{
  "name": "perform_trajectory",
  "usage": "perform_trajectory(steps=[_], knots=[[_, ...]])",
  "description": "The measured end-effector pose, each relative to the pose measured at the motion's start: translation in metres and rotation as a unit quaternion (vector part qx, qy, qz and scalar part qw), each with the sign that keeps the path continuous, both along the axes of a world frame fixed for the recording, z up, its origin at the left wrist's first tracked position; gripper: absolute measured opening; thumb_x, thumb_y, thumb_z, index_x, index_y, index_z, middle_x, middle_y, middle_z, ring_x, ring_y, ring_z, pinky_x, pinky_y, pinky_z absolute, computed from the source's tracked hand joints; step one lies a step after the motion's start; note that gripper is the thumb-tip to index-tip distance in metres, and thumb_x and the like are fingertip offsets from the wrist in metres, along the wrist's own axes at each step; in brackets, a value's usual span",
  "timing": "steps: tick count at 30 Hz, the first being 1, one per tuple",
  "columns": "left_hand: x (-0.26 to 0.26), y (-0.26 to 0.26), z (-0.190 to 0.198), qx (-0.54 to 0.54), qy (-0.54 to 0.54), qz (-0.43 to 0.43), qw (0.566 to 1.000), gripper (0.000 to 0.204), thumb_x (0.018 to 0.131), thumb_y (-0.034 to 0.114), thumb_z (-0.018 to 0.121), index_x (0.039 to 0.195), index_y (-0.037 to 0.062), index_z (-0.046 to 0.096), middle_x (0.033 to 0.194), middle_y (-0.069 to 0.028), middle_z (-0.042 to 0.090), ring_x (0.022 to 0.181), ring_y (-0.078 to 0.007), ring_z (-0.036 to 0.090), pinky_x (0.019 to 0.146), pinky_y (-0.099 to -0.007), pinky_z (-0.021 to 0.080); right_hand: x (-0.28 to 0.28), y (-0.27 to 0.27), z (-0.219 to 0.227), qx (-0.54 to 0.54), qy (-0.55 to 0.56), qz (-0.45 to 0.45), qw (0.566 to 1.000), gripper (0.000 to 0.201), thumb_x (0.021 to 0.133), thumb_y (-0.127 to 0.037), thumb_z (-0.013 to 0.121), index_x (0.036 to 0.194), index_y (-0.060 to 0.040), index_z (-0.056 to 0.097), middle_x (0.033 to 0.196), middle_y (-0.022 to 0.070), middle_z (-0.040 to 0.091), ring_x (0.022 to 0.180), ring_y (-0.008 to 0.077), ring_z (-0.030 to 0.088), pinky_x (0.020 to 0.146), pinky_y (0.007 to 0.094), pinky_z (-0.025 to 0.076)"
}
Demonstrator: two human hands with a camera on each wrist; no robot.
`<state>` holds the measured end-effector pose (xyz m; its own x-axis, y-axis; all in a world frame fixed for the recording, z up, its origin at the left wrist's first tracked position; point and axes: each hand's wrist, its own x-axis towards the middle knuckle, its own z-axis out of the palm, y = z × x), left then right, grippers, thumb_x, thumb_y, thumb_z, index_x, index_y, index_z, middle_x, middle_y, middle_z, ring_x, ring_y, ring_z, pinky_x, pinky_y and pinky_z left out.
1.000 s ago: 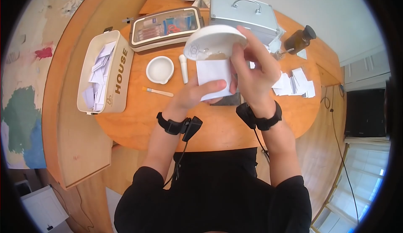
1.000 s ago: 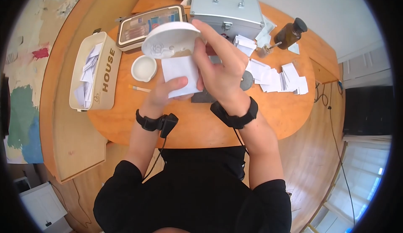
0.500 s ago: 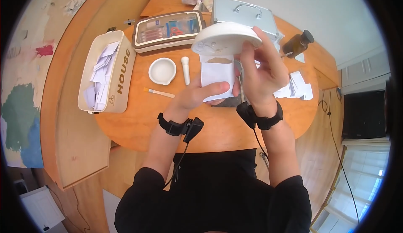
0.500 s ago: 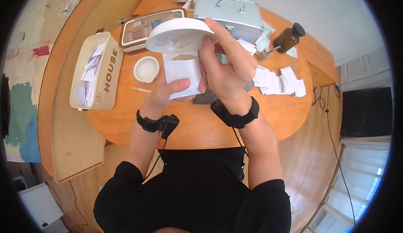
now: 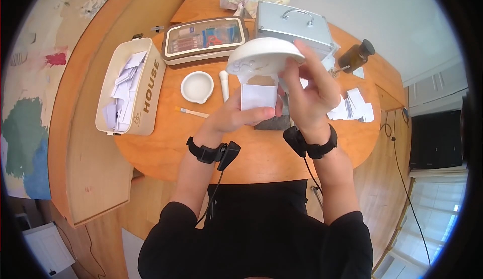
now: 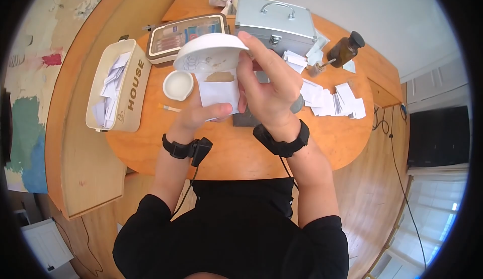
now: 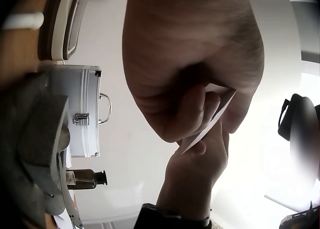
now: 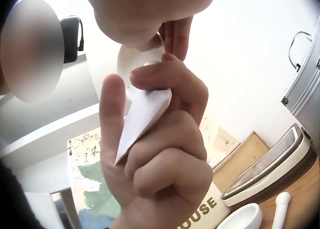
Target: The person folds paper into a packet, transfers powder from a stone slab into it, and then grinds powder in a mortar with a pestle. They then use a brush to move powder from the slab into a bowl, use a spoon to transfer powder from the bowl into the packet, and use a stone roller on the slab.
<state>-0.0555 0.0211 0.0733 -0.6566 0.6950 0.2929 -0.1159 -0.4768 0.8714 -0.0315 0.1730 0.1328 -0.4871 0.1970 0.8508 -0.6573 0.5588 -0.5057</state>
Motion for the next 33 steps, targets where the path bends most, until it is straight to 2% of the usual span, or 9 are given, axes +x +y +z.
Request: perform_trajectory(steps=[2,5,11,14,20,23,26,30,33], knots=[[0.002,0.004,-0.001,0.026,0.026,0.039,0.999,0.044,0.085,0.023,0.073,0.122,0.0064,0.056,0.093,-0.0026,0.066,0.072,-0.0056,0.057,0.051,-0.0200,0.040,0.000,-0.001,-0.001,0.007,0.010,0.004,1.000,0.038,0.078,0.013,0.064,0.114,0.0006,0.069,0.073,0.0083,0.068,0.059,0.0113,0.064,0.058,0.0244,0.053],[-0.001,-0.003,0.001,-0.015,0.021,0.020,0.999,0.045,0.085,0.023,0.073,0.123,0.0063,0.056,0.095,-0.0019,0.066,0.079,-0.0066,0.059,0.053,-0.0205,0.040,0.000,-0.001,-0.004,0.016,0.015,0.002,1.000,0.038,0.078,0.014,0.064,0.113,0.0005,0.069,0.073,0.0086,0.069,0.060,0.0117,0.065,0.057,0.0240,0.052],[-0.001,-0.003,0.004,-0.016,0.027,0.010,0.999,0.043,0.085,0.023,0.072,0.122,0.0059,0.056,0.094,-0.0016,0.066,0.075,-0.0056,0.057,0.052,-0.0203,0.040,0.000,-0.005,-0.010,-0.080,0.011,0.013,0.997,0.038,0.079,0.013,0.065,0.114,0.0009,0.068,0.075,0.0098,0.069,0.063,0.0134,0.067,0.059,0.0241,0.051],[0.001,-0.003,0.009,-0.020,0.029,0.029,0.999,0.042,0.086,0.022,0.071,0.121,0.0058,0.056,0.093,-0.0013,0.065,0.071,-0.0046,0.055,0.051,-0.0201,0.038,-0.003,-0.002,-0.016,-0.002,0.015,0.002,1.000,0.039,0.079,0.013,0.065,0.116,0.0012,0.067,0.076,0.0101,0.070,0.064,0.0142,0.068,0.059,0.0243,0.052],[0.001,-0.003,0.008,-0.007,0.017,0.018,1.000,0.041,0.086,0.021,0.070,0.122,0.0055,0.056,0.091,-0.0012,0.065,0.064,-0.0033,0.050,0.049,-0.0194,0.034,-0.002,-0.006,-0.012,-0.044,0.015,0.006,0.999,0.039,0.079,0.012,0.066,0.117,0.0005,0.067,0.077,0.0102,0.070,0.063,0.0140,0.068,0.060,0.0242,0.053],[0.000,-0.002,0.010,-0.003,0.024,0.020,1.000,0.041,0.086,0.021,0.070,0.121,0.0054,0.056,0.092,-0.0014,0.065,0.065,-0.0032,0.051,0.049,-0.0194,0.034,0.000,-0.001,-0.010,0.000,-0.016,0.019,1.000,0.037,0.088,0.009,0.060,0.124,0.0048,0.059,0.084,0.0107,0.070,0.067,0.0140,0.069,0.058,0.0241,0.053],[-0.002,-0.012,0.003,-0.047,0.005,-0.003,0.999,0.042,0.086,0.023,0.071,0.121,0.0054,0.056,0.092,-0.0017,0.065,0.072,-0.0053,0.055,0.054,-0.0204,0.039,0.002,-0.004,0.000,-0.085,-0.106,0.052,0.989,0.037,0.088,0.007,0.062,0.125,0.0049,0.059,0.080,0.0099,0.069,0.065,0.0133,0.068,0.057,0.0243,0.053],[0.003,-0.026,-0.009,-0.075,0.012,0.019,0.997,0.041,0.086,0.018,0.072,0.122,0.0057,0.056,0.097,-0.0029,0.064,0.086,-0.0093,0.059,0.068,-0.0251,0.047,0.008,-0.005,0.011,-0.221,-0.216,0.132,0.942,0.038,0.089,0.003,0.063,0.126,0.0083,0.056,0.077,0.0117,0.069,0.062,0.0146,0.067,0.055,0.0251,0.054],[0.010,-0.041,-0.031,-0.087,0.023,0.049,0.995,0.040,0.086,0.011,0.073,0.122,0.0059,0.056,0.102,-0.0024,0.064,0.095,-0.0115,0.060,0.080,-0.0284,0.049,0.016,-0.003,0.005,-0.235,-0.271,0.142,0.923,0.037,0.090,0.002,0.061,0.126,0.0063,0.057,0.074,0.0091,0.068,0.061,0.0118,0.066,0.057,0.0230,0.056]])
